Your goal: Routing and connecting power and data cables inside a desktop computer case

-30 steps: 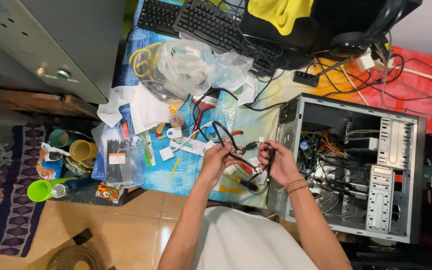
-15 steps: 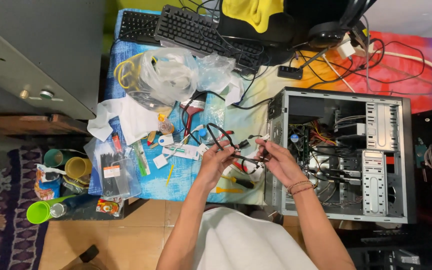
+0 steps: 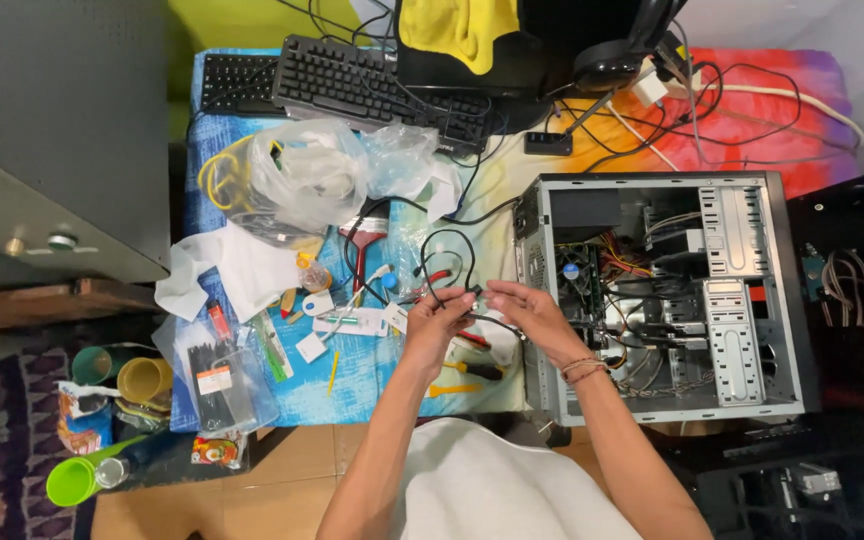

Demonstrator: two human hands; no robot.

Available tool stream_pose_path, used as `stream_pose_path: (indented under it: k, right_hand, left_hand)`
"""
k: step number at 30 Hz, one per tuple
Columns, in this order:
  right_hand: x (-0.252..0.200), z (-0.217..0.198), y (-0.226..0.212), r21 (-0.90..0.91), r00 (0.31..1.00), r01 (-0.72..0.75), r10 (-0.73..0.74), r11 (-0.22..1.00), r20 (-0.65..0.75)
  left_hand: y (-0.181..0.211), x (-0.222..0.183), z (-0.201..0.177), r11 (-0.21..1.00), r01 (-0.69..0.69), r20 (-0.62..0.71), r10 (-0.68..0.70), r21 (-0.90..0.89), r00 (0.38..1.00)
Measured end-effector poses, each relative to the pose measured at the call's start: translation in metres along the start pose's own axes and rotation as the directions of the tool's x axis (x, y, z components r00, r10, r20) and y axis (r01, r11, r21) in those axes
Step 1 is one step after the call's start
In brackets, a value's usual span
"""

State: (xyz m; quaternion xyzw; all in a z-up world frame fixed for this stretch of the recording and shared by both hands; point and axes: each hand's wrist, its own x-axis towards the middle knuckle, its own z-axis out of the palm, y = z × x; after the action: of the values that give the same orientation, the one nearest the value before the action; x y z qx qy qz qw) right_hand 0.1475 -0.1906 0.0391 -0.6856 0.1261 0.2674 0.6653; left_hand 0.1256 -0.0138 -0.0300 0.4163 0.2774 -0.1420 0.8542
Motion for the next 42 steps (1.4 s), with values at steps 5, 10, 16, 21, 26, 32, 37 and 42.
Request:
stream_pose_path:
  k: [5, 10, 16, 21, 26, 32, 37, 42]
  right_hand:
    - [0.003, -0.019, 0.008, 0.030, 0.995, 0.092, -0.091, 0.995, -0.033]
    - [-0.006, -0.045, 0.006, 0.078, 0.984, 0.166, -0.160, 0.983, -0.083]
    - [-0.020, -0.101, -0.013, 0.112, 0.984, 0.169, -0.160, 0.979, -0.079]
    - [-0.013, -0.180, -0.002, 0.129, 0.983, 0.143, -0.126, 0.981, -0.130]
    - [-0.019, -0.235, -0.021, 0.079, 0.987, 0.074, -0.062, 0.994, -0.146]
    - [-0.015, -0.267, -0.019, -0.006, 0.994, 0.006, -0.006, 1.000, -0.111]
    - [-0.001, -0.304, -0.005, 0.015, 0.987, -0.025, 0.027, 1.000, -0.157]
    - [0.038, -0.358, 0.028, -0.559, 0.810, 0.379, -0.557, 0.737, -0.185]
  left_hand:
    - [-0.001, 0.011, 0.022, 0.999, 0.047, 0.104, -0.048, 0.011, 0.993]
    - [-0.002, 0.004, 0.056, 0.996, 0.060, 0.127, -0.068, 0.063, 0.990]
    - [-0.021, -0.001, 0.108, 0.976, 0.026, 0.148, -0.059, 0.216, 0.987]
    - [-0.035, -0.016, 0.168, 0.748, -0.195, 0.044, 0.217, 0.635, 0.975]
    - [-0.072, -0.015, 0.222, 0.052, -0.619, 0.464, 0.613, 0.784, 0.640]
    - [-0.134, 0.042, 0.251, -0.150, -0.740, 0.722, 0.410, 0.656, 0.557]
    - [-0.151, 0.088, 0.258, 0.069, -0.748, 0.694, 0.323, 0.660, 0.643]
    - [-0.172, 0.135, 0.254, 0.211, -0.593, 0.570, 0.164, 0.777, 0.805]
